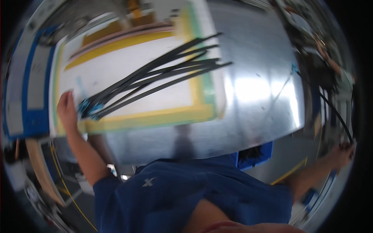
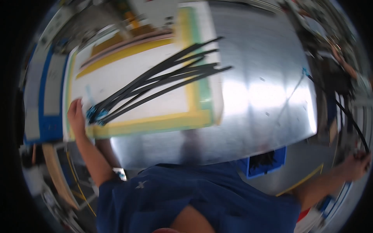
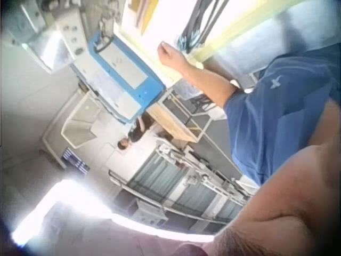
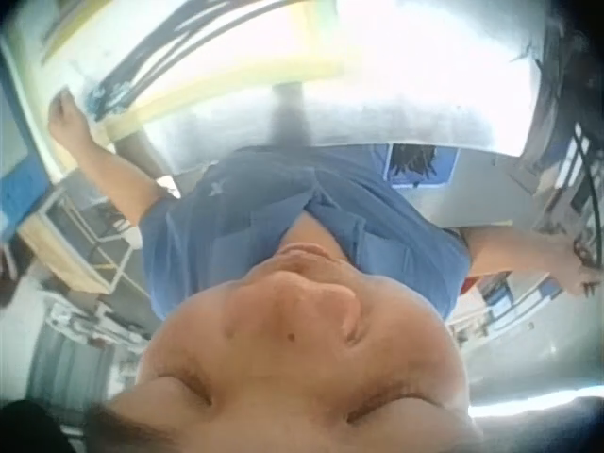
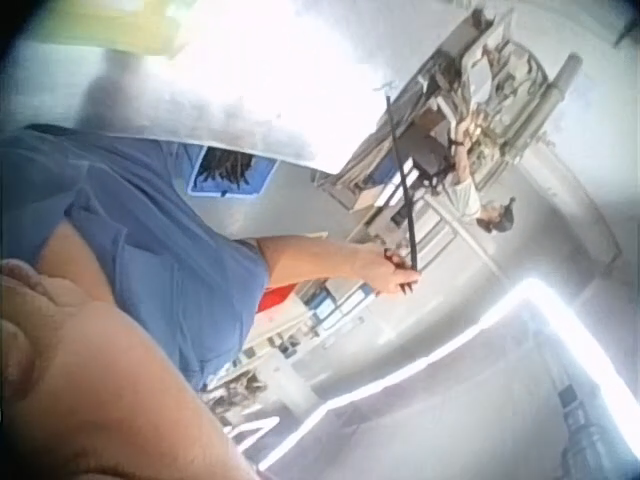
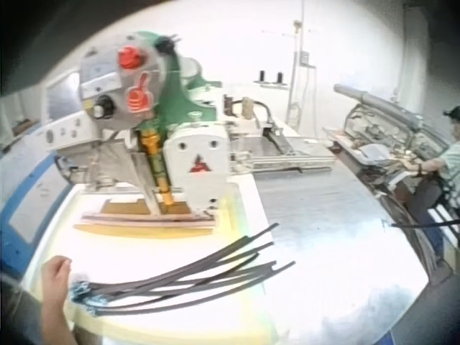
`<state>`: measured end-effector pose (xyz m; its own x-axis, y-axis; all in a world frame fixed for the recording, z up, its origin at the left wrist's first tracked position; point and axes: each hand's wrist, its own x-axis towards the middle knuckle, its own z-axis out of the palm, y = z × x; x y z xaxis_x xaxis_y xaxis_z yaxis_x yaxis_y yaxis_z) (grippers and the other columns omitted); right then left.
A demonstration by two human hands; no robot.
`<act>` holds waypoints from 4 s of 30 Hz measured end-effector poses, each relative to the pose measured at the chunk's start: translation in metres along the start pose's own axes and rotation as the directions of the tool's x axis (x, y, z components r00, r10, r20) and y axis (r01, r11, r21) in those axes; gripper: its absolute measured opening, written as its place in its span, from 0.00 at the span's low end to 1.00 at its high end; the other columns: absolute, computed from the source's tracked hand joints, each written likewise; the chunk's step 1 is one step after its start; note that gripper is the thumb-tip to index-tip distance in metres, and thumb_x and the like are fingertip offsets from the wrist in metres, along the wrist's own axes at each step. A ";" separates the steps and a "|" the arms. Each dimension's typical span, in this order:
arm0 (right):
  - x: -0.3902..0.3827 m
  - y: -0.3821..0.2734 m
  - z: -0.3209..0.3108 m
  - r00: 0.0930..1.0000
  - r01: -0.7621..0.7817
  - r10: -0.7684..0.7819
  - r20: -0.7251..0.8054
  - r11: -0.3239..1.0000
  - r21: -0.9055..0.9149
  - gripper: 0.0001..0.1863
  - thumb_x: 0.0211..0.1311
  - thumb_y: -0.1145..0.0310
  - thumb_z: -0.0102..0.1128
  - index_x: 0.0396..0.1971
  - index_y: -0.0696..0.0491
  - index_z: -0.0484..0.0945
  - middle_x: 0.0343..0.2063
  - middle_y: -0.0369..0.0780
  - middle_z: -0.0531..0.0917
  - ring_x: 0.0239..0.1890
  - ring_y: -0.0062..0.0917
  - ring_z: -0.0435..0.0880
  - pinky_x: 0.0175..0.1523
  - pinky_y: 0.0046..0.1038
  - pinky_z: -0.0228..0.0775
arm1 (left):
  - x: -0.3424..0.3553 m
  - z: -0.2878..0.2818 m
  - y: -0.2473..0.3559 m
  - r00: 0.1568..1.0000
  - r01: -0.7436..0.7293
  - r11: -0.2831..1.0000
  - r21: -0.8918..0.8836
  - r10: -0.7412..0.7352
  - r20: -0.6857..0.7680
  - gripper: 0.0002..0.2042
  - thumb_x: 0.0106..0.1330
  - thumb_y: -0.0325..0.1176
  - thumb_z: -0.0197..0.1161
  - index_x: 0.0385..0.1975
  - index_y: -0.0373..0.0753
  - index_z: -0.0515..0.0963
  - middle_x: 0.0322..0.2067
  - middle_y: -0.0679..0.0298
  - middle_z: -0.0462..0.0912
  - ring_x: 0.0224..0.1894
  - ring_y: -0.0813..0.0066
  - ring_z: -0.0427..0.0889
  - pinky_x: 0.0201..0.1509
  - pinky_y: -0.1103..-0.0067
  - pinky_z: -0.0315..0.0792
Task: Use a sewing machine to attach or process leather straps.
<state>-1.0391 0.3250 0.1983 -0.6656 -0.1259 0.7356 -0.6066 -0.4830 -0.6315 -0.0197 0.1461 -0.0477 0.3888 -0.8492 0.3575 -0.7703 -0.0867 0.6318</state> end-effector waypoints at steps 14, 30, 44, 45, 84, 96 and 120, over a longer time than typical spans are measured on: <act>-0.112 0.083 -0.142 0.981 -0.192 0.123 -0.150 0.506 -0.841 0.13 0.70 0.64 0.69 0.39 0.62 0.85 0.32 0.38 0.87 0.35 0.23 0.83 0.42 0.26 0.74 | 0.009 -0.014 0.021 0.965 -0.066 0.981 0.183 0.016 0.263 0.20 0.80 0.43 0.61 0.58 0.32 0.81 0.46 0.56 0.87 0.48 0.67 0.83 0.56 0.73 0.74; -0.164 0.103 -0.336 0.811 -0.329 0.450 -0.373 -0.177 -0.928 0.22 0.62 0.55 0.57 0.37 0.59 0.90 0.29 0.45 0.89 0.32 0.34 0.89 0.42 0.36 0.80 | -0.016 -0.017 0.072 0.794 -0.433 0.892 0.128 0.310 0.523 0.09 0.67 0.27 0.68 0.39 0.28 0.78 0.36 0.49 0.79 0.42 0.47 0.78 0.50 0.64 0.72; -0.218 0.098 -0.028 0.803 -0.239 0.538 0.255 0.684 -0.689 0.10 0.70 0.66 0.65 0.45 0.55 0.85 0.31 0.31 0.84 0.22 0.11 0.70 0.26 0.19 0.58 | -0.019 -0.055 0.091 0.978 -0.187 0.982 -0.032 0.183 -0.104 0.13 0.83 0.38 0.55 0.50 0.35 0.81 0.29 0.66 0.78 0.28 0.84 0.70 0.35 0.84 0.67; -0.231 0.079 0.020 0.699 -0.256 0.644 0.312 0.632 -0.731 0.09 0.71 0.67 0.65 0.45 0.55 0.85 0.32 0.31 0.84 0.23 0.11 0.70 0.27 0.19 0.59 | -0.022 -0.061 0.090 0.999 -0.044 0.987 -0.155 0.044 -0.005 0.14 0.83 0.39 0.54 0.52 0.35 0.81 0.28 0.70 0.74 0.26 0.88 0.66 0.31 0.85 0.63; -0.515 -0.145 0.507 -0.084 0.132 0.130 0.988 0.984 -0.118 0.10 0.60 0.75 0.74 0.40 0.59 0.85 0.32 0.40 0.88 0.31 0.26 0.83 0.39 0.26 0.74 | 0.127 -0.006 0.071 0.329 0.110 0.893 -0.436 0.381 0.864 0.21 0.71 0.28 0.55 0.63 0.33 0.78 0.40 0.60 0.86 0.29 0.80 0.79 0.35 0.79 0.76; -0.591 -0.199 0.583 -0.178 0.451 -0.153 0.972 0.865 0.219 0.18 0.57 0.63 0.76 0.46 0.52 0.85 0.46 0.41 0.87 0.50 0.40 0.85 0.56 0.38 0.76 | 0.158 0.048 0.004 0.560 -0.196 0.908 -0.370 0.414 0.718 0.11 0.69 0.36 0.69 0.37 0.32 0.83 0.30 0.57 0.84 0.33 0.68 0.79 0.41 0.71 0.74; -0.656 -0.157 0.660 -0.137 0.256 -0.289 0.947 0.914 0.316 0.14 0.60 0.76 0.64 0.45 0.47 0.85 0.39 0.39 0.84 0.44 0.40 0.85 0.48 0.40 0.77 | 0.166 0.058 -0.016 0.803 -0.538 0.802 0.261 0.393 0.448 0.23 0.70 0.47 0.65 0.54 0.33 0.83 0.52 0.53 0.86 0.54 0.51 0.83 0.63 0.62 0.73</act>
<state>-0.2202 -0.0884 -0.0231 0.6784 -0.6640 0.3145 -0.5871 -0.7473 -0.3112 0.0274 -0.0240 -0.0383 -0.2170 -0.9494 0.2270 -0.9585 0.2513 0.1346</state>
